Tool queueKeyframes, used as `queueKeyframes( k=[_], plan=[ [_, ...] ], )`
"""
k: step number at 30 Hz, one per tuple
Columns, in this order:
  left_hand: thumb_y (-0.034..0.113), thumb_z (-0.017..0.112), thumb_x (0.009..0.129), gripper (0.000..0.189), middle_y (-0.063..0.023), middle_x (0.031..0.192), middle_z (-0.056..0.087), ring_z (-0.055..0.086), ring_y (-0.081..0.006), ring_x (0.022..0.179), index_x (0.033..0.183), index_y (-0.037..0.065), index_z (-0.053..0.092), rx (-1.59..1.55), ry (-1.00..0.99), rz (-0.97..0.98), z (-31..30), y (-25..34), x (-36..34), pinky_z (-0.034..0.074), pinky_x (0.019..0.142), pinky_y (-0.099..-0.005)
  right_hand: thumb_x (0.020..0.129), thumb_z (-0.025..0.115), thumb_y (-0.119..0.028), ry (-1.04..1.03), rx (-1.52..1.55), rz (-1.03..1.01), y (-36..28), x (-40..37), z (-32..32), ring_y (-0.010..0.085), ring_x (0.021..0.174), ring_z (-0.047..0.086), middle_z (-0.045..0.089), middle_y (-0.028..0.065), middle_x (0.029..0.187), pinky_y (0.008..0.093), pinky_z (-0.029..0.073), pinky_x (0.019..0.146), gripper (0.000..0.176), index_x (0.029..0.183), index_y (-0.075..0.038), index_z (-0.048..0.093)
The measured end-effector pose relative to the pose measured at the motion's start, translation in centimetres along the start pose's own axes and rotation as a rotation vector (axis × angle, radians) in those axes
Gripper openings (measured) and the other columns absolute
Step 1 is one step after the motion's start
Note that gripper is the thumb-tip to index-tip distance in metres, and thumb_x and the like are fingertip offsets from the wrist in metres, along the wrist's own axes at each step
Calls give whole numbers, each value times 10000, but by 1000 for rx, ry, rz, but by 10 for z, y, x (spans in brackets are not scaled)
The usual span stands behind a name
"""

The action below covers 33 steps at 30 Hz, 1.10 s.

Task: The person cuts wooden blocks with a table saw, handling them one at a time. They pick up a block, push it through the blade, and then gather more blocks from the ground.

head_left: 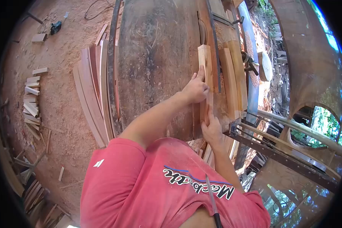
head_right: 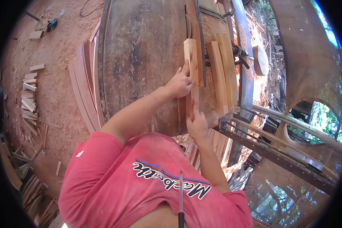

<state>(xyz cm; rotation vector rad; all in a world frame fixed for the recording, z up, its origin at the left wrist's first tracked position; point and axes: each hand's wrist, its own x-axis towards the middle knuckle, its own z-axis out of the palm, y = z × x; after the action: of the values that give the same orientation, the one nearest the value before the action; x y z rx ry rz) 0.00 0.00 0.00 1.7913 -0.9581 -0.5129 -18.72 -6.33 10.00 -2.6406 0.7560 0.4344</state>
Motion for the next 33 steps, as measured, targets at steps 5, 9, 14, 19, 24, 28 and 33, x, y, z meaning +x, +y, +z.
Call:
queueKeyframes(
  k=[5, 9, 14, 19, 24, 28, 33],
  plan=[
    [248, 492, 920, 368, -423, 1536, 54, 257, -440, 1446, 998, 6, 758, -17, -19, -28, 1, 7, -4, 176, 1203, -530, 880, 621, -214, -30, -1, 0, 0, -6, -9, 448, 910, 600, 590, 259, 958, 500, 482, 850, 794, 1574, -213, 236],
    [285, 474, 971, 456, -408, 1548, 34, 197, -468, 1453, 938, -100, 716, -132, -11, -19, -19, 10, 0, 169, 1201, -543, 864, 652, -226, -13, 29, -22, -11, -3, -32, 428, 931, 608, 602, 238, 955, 481, 482, 858, 788, 1560, -222, 282],
    [332, 447, 991, 534, -373, 1557, 142, 211, -453, 1457, 872, -126, 693, -179, -49, -23, -47, 14, 11, 114, 1191, -583, 830, 695, -177, 91, 104, -71, -19, -2, -77, 368, 1086, 628, 642, 248, 1148, 423, 477, 945, 672, 1458, -94, 469],
    [317, 459, 988, 524, -387, 1532, 206, 209, -452, 1460, 810, -125, 676, -196, 14, 45, -60, 19, 20, 128, 1184, -586, 816, 692, -118, 150, 169, 40, -57, 4, -130, 344, 1094, 646, 658, 243, 1173, 392, 473, 977, 543, 1330, 8, 569],
    [302, 480, 979, 526, -395, 1524, 213, 205, -468, 1458, 738, -132, 654, -229, 55, 109, -63, 18, 32, 142, 1182, -584, 826, 660, -85, 341, 79, -20, -72, 22, -166, 346, 1076, 635, 661, 236, 1144, 404, 466, 962, 430, 1230, 52, 609],
    [292, 495, 962, 497, -417, 1511, 206, 268, -496, 1419, 772, -123, 694, -216, 56, 132, -70, 19, 40, 200, 1158, -613, 828, 650, -73, 409, 86, -42, -82, 39, -186, 302, 989, 645, 669, 202, 1054, 385, 480, 911, 362, 1166, 57, 631],
    [249, 517, 960, 495, -410, 1525, 173, 184, -489, 1455, 667, -135, 630, -299, 76, 142, -73, 20, 48, 168, 1158, -631, 818, 649, -74, 441, 63, -74, -95, 64, -210, 275, 914, 650, 670, 179, 983, 371, 491, 862, 317, 1105, 61, 650]
  ],
)
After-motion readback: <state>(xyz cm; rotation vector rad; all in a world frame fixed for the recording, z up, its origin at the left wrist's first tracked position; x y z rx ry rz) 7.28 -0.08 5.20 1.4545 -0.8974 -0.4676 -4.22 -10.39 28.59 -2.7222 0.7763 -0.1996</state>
